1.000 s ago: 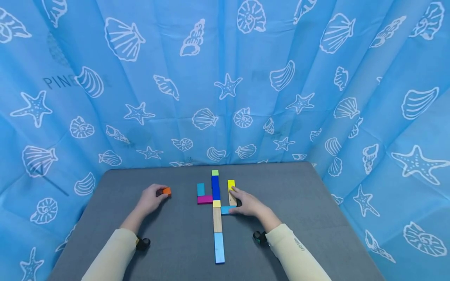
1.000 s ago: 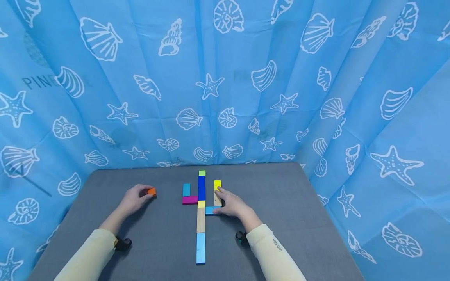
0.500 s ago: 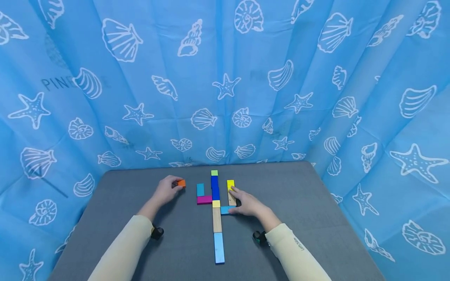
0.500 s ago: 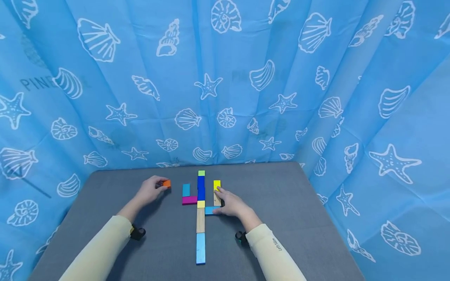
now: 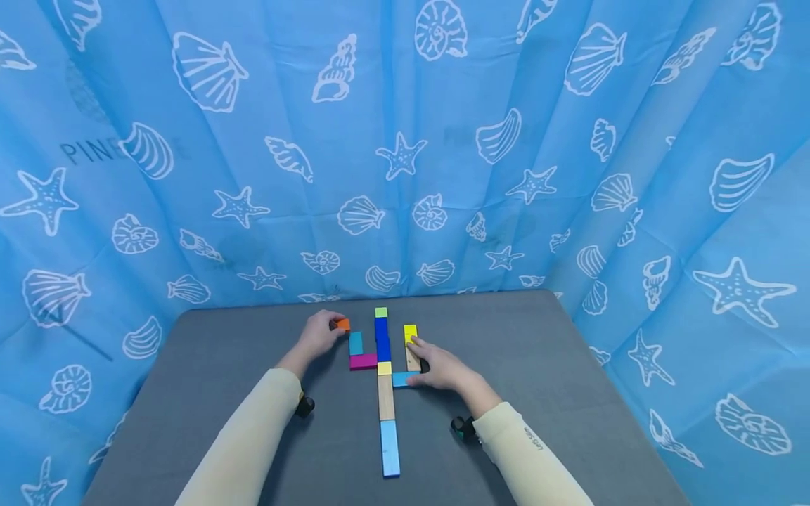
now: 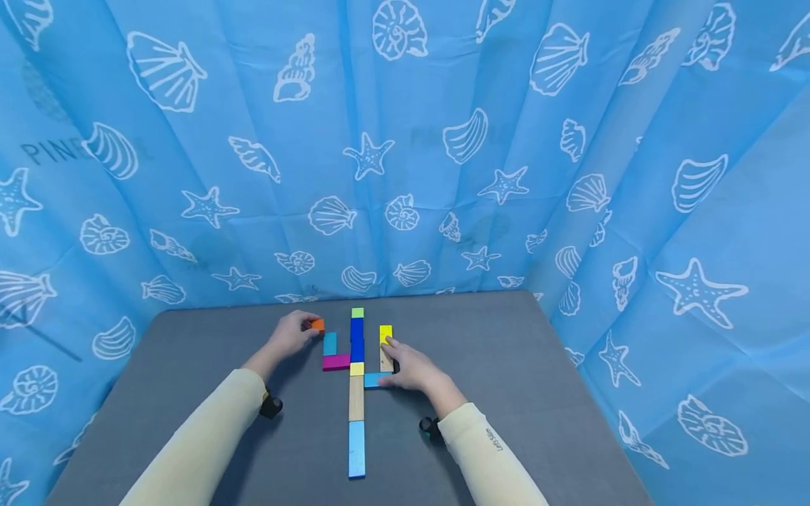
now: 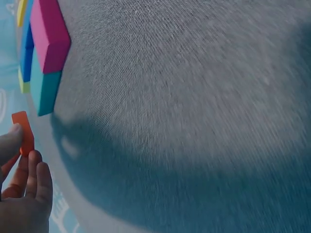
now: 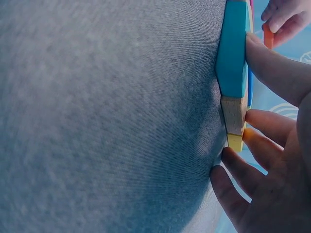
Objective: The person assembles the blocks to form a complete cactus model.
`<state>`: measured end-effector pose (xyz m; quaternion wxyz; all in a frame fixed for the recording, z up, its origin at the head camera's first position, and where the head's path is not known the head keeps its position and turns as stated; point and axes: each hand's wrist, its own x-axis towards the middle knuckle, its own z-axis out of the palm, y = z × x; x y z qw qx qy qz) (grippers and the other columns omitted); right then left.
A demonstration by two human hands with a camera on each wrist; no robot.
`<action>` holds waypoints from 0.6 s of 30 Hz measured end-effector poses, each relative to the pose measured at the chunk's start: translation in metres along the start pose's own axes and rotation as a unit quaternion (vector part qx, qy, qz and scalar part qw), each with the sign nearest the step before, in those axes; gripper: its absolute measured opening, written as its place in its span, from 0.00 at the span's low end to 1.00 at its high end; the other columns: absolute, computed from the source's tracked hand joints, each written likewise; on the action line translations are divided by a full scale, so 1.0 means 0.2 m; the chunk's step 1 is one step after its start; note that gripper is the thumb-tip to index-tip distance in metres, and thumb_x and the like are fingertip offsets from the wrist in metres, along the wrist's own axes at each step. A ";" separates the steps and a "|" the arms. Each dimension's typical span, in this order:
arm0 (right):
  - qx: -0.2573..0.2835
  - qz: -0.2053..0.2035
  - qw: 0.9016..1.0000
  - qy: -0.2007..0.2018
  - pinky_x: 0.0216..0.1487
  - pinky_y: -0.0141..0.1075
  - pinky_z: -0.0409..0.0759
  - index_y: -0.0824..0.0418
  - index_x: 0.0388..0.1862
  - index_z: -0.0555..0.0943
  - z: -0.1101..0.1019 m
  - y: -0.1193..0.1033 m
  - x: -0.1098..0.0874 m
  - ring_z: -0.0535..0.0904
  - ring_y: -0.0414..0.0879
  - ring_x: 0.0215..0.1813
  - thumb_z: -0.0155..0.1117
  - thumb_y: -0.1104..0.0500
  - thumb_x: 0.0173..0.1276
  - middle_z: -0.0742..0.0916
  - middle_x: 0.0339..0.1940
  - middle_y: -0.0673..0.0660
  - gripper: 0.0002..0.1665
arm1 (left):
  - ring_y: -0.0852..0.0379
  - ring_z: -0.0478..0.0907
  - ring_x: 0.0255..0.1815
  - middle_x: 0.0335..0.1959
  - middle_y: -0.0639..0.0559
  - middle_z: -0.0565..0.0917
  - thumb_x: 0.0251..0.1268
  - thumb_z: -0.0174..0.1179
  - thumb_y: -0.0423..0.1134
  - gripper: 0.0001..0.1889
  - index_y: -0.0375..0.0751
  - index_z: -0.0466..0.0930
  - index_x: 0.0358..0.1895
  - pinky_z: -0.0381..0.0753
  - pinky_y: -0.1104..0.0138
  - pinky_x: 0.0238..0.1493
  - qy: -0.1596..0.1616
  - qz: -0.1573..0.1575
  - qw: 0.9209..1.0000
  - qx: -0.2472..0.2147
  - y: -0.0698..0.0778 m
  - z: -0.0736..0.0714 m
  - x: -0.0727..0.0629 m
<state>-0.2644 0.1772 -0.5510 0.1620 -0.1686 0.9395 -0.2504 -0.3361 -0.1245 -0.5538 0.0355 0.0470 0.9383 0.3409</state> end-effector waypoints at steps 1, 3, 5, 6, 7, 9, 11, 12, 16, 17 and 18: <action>0.003 0.000 1.000 0.001 0.76 0.57 0.61 0.52 0.80 0.63 0.00 0.00 0.00 0.57 0.58 0.81 0.72 0.42 0.65 0.61 0.83 0.55 0.49 | 0.44 0.76 0.53 0.58 0.38 0.79 0.72 0.62 0.36 0.18 0.36 0.80 0.62 0.79 0.50 0.57 0.000 -0.007 1.000 -0.003 0.00 0.01 0.01; 0.006 -0.001 1.000 0.003 0.76 0.57 0.61 0.52 0.80 0.63 0.00 0.00 0.00 0.57 0.59 0.81 0.72 0.43 0.65 0.61 0.83 0.55 0.49 | 0.43 0.75 0.54 0.59 0.38 0.79 0.72 0.62 0.37 0.19 0.37 0.80 0.63 0.78 0.50 0.59 0.001 -0.022 1.000 -0.009 0.02 0.03 0.02; 0.009 -0.001 1.000 0.003 0.76 0.57 0.61 0.52 0.80 0.63 0.00 -0.01 -0.01 0.57 0.59 0.81 0.72 0.43 0.65 0.60 0.83 0.54 0.48 | 0.43 0.74 0.55 0.60 0.38 0.78 0.72 0.62 0.37 0.19 0.38 0.79 0.63 0.78 0.49 0.61 0.002 -0.030 0.999 -0.016 0.04 0.06 0.04; 0.011 -0.001 1.000 0.002 0.76 0.57 0.61 0.52 0.80 0.63 0.00 -0.01 -0.01 0.57 0.59 0.81 0.73 0.43 0.65 0.60 0.83 0.55 0.49 | 0.43 0.74 0.55 0.60 0.38 0.78 0.72 0.62 0.37 0.19 0.38 0.79 0.64 0.78 0.49 0.62 0.001 -0.032 0.999 -0.018 0.05 0.07 0.05; 0.010 0.000 1.000 0.000 0.76 0.57 0.61 0.52 0.80 0.63 -0.01 -0.01 -0.01 0.57 0.59 0.81 0.72 0.43 0.65 0.60 0.83 0.54 0.49 | 0.43 0.74 0.56 0.60 0.38 0.78 0.72 0.62 0.37 0.19 0.38 0.79 0.64 0.77 0.49 0.63 0.001 -0.032 0.999 -0.019 0.06 0.08 0.05; 0.010 0.000 1.000 -0.001 0.76 0.57 0.61 0.52 0.80 0.63 -0.01 -0.01 -0.01 0.57 0.59 0.81 0.72 0.43 0.65 0.60 0.83 0.54 0.49 | 0.43 0.75 0.57 0.61 0.38 0.78 0.72 0.61 0.36 0.19 0.37 0.79 0.64 0.77 0.49 0.63 0.001 -0.029 0.999 -0.017 0.08 0.09 0.07; 0.007 0.000 1.000 -0.001 0.76 0.57 0.61 0.51 0.80 0.62 -0.01 -0.01 0.00 0.57 0.59 0.81 0.72 0.42 0.65 0.60 0.83 0.54 0.49 | 0.43 0.75 0.58 0.61 0.39 0.78 0.72 0.61 0.36 0.19 0.37 0.79 0.64 0.77 0.50 0.63 -0.002 -0.026 1.000 -0.014 0.09 0.09 0.07; 0.006 0.001 1.000 -0.002 0.76 0.57 0.61 0.51 0.80 0.62 -0.01 -0.01 0.00 0.57 0.59 0.81 0.72 0.42 0.65 0.60 0.83 0.54 0.49 | 0.43 0.75 0.58 0.60 0.39 0.78 0.72 0.61 0.36 0.19 0.37 0.79 0.63 0.77 0.50 0.63 -0.003 -0.027 1.000 -0.012 0.09 0.10 0.08; -0.001 0.000 1.000 -0.002 0.76 0.58 0.61 0.51 0.81 0.62 0.00 0.00 0.01 0.58 0.59 0.81 0.72 0.42 0.65 0.60 0.83 0.55 0.49 | 0.43 0.75 0.58 0.60 0.39 0.78 0.72 0.61 0.34 0.18 0.38 0.80 0.63 0.78 0.50 0.62 -0.016 -0.031 0.999 -0.006 0.10 0.10 0.08; -0.002 0.001 1.000 -0.003 0.76 0.57 0.61 0.51 0.81 0.62 0.00 0.01 0.01 0.57 0.59 0.81 0.72 0.42 0.65 0.60 0.83 0.55 0.49 | 0.43 0.74 0.58 0.60 0.39 0.78 0.72 0.61 0.33 0.18 0.38 0.80 0.63 0.78 0.50 0.62 -0.021 -0.032 0.999 -0.006 0.10 0.10 0.08; -0.003 0.002 1.000 -0.004 0.76 0.57 0.61 0.51 0.81 0.62 0.00 0.01 0.01 0.57 0.59 0.81 0.72 0.42 0.65 0.60 0.83 0.55 0.49 | 0.43 0.74 0.58 0.60 0.39 0.78 0.72 0.61 0.33 0.18 0.38 0.80 0.63 0.77 0.50 0.63 -0.025 -0.034 0.999 -0.006 0.10 0.11 0.08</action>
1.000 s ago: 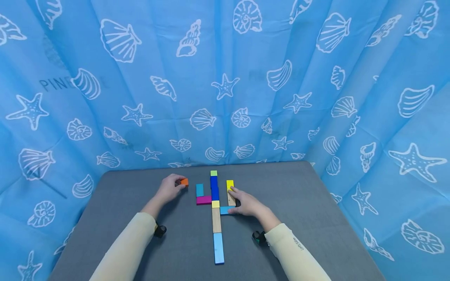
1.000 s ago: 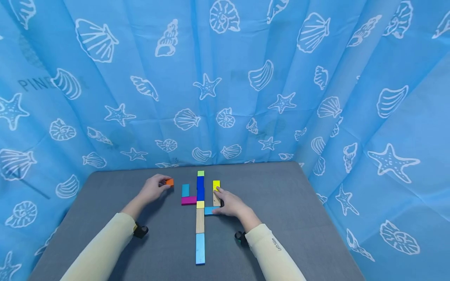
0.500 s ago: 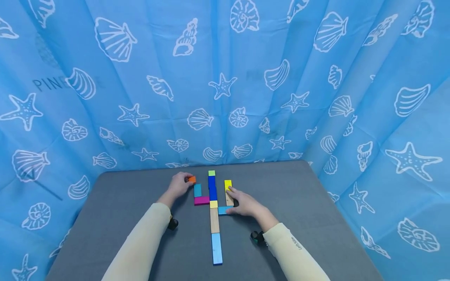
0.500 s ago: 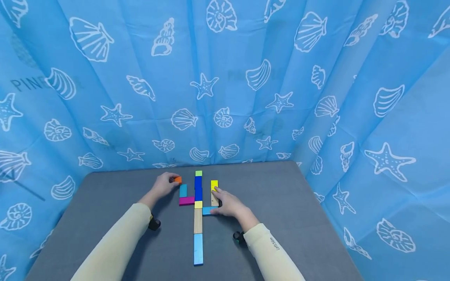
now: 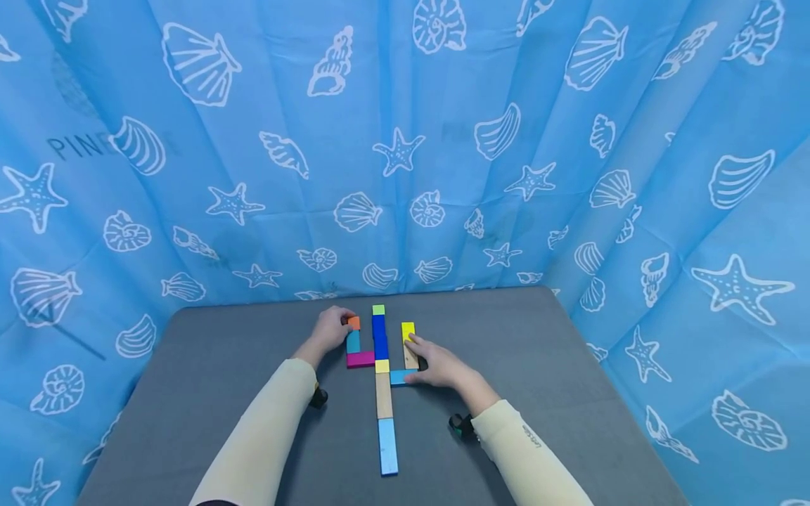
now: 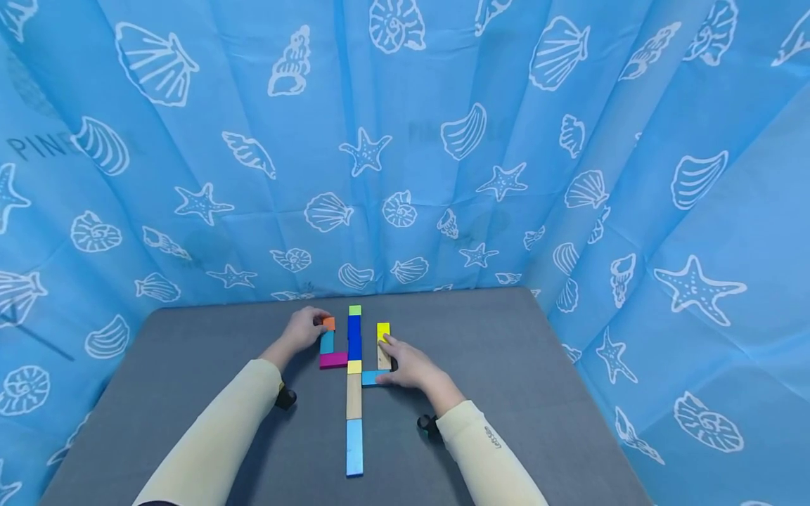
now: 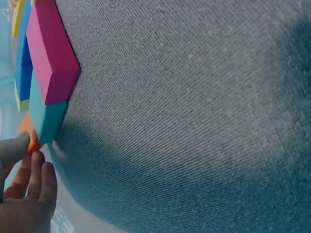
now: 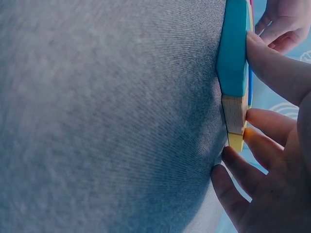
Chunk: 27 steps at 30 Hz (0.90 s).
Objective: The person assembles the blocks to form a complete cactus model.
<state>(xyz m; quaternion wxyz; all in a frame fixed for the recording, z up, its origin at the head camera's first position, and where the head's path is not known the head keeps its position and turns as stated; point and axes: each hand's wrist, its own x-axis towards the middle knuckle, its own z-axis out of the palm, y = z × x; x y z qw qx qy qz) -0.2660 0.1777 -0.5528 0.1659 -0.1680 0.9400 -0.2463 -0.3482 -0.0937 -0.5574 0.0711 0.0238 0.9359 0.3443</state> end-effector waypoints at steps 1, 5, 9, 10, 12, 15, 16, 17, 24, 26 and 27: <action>-0.001 0.001 1.000 0.000 0.76 0.57 0.61 0.50 0.81 0.62 0.00 0.00 0.00 0.57 0.58 0.81 0.72 0.42 0.65 0.60 0.83 0.54 0.49 | 0.42 0.74 0.59 0.60 0.38 0.78 0.72 0.60 0.32 0.18 0.37 0.80 0.63 0.77 0.49 0.63 -0.004 -0.001 1.000 0.001 0.00 0.00 0.00; -0.002 -0.002 1.000 -0.001 0.76 0.57 0.61 0.51 0.81 0.62 0.01 0.00 0.00 0.58 0.58 0.81 0.72 0.42 0.65 0.60 0.83 0.54 0.50 | 0.41 0.73 0.61 0.62 0.37 0.77 0.73 0.58 0.32 0.18 0.37 0.79 0.63 0.75 0.48 0.65 -0.018 -0.008 1.000 0.005 -0.02 -0.01 -0.01; -0.002 -0.005 1.000 -0.001 0.76 0.57 0.62 0.51 0.81 0.62 0.01 -0.01 0.00 0.58 0.59 0.81 0.72 0.42 0.65 0.60 0.83 0.55 0.49 | 0.42 0.74 0.59 0.62 0.38 0.77 0.73 0.56 0.31 0.19 0.37 0.78 0.65 0.76 0.49 0.64 -0.023 -0.005 1.000 0.007 -0.04 -0.01 -0.02; -0.002 -0.003 1.000 -0.003 0.76 0.57 0.61 0.51 0.81 0.62 0.01 -0.01 0.01 0.57 0.58 0.81 0.72 0.42 0.65 0.60 0.83 0.55 0.49 | 0.43 0.74 0.58 0.62 0.38 0.77 0.73 0.56 0.31 0.19 0.37 0.78 0.65 0.76 0.49 0.64 -0.021 -0.002 1.000 0.004 -0.05 -0.01 -0.03; -0.002 0.000 1.000 -0.005 0.76 0.56 0.61 0.49 0.81 0.61 0.01 -0.02 0.01 0.57 0.57 0.81 0.72 0.42 0.65 0.60 0.83 0.54 0.49 | 0.43 0.75 0.57 0.62 0.38 0.77 0.74 0.55 0.31 0.20 0.38 0.77 0.66 0.77 0.50 0.62 -0.014 0.010 1.000 0.003 -0.07 -0.02 -0.03; -0.002 -0.004 1.000 -0.007 0.76 0.56 0.61 0.50 0.81 0.62 0.00 -0.02 0.01 0.58 0.58 0.81 0.72 0.42 0.65 0.60 0.83 0.54 0.49 | 0.44 0.76 0.55 0.62 0.37 0.77 0.73 0.56 0.30 0.20 0.37 0.77 0.66 0.78 0.50 0.59 0.004 0.028 1.000 -0.005 -0.11 -0.03 -0.05; -0.002 -0.005 1.000 -0.008 0.76 0.56 0.61 0.50 0.81 0.62 0.00 -0.02 0.01 0.58 0.58 0.81 0.72 0.42 0.65 0.60 0.83 0.54 0.49 | 0.44 0.76 0.54 0.62 0.37 0.77 0.73 0.56 0.30 0.20 0.37 0.77 0.66 0.78 0.50 0.58 0.010 0.036 0.999 -0.008 -0.12 -0.04 -0.06; -0.001 -0.007 1.000 -0.008 0.76 0.56 0.62 0.51 0.81 0.62 0.00 -0.02 0.01 0.58 0.58 0.81 0.72 0.42 0.65 0.60 0.83 0.54 0.49 | 0.45 0.77 0.53 0.61 0.37 0.78 0.73 0.56 0.30 0.20 0.36 0.77 0.66 0.79 0.51 0.56 0.015 0.043 0.999 -0.010 -0.13 -0.05 -0.07; 0.013 -0.014 1.000 -0.005 0.75 0.58 0.62 0.52 0.80 0.62 -0.03 0.00 0.00 0.58 0.59 0.81 0.72 0.40 0.64 0.59 0.84 0.56 0.50 | 0.45 0.78 0.52 0.59 0.36 0.79 0.72 0.60 0.32 0.22 0.34 0.75 0.67 0.79 0.49 0.54 0.029 0.080 0.996 -0.023 -0.22 -0.10 -0.17; 0.020 -0.018 1.000 -0.003 0.75 0.58 0.62 0.51 0.80 0.62 -0.05 0.01 -0.01 0.57 0.60 0.81 0.71 0.39 0.65 0.59 0.84 0.56 0.49 | 0.44 0.79 0.54 0.58 0.36 0.80 0.71 0.60 0.33 0.22 0.34 0.75 0.66 0.79 0.48 0.56 0.039 0.087 0.995 -0.017 -0.24 -0.12 -0.21; 0.023 -0.019 1.000 -0.002 0.75 0.58 0.62 0.50 0.80 0.62 -0.05 0.02 -0.02 0.57 0.59 0.81 0.70 0.39 0.66 0.58 0.84 0.56 0.49 | 0.43 0.79 0.55 0.58 0.37 0.80 0.71 0.61 0.33 0.22 0.34 0.75 0.66 0.78 0.47 0.57 0.044 0.090 0.995 -0.014 -0.25 -0.13 -0.23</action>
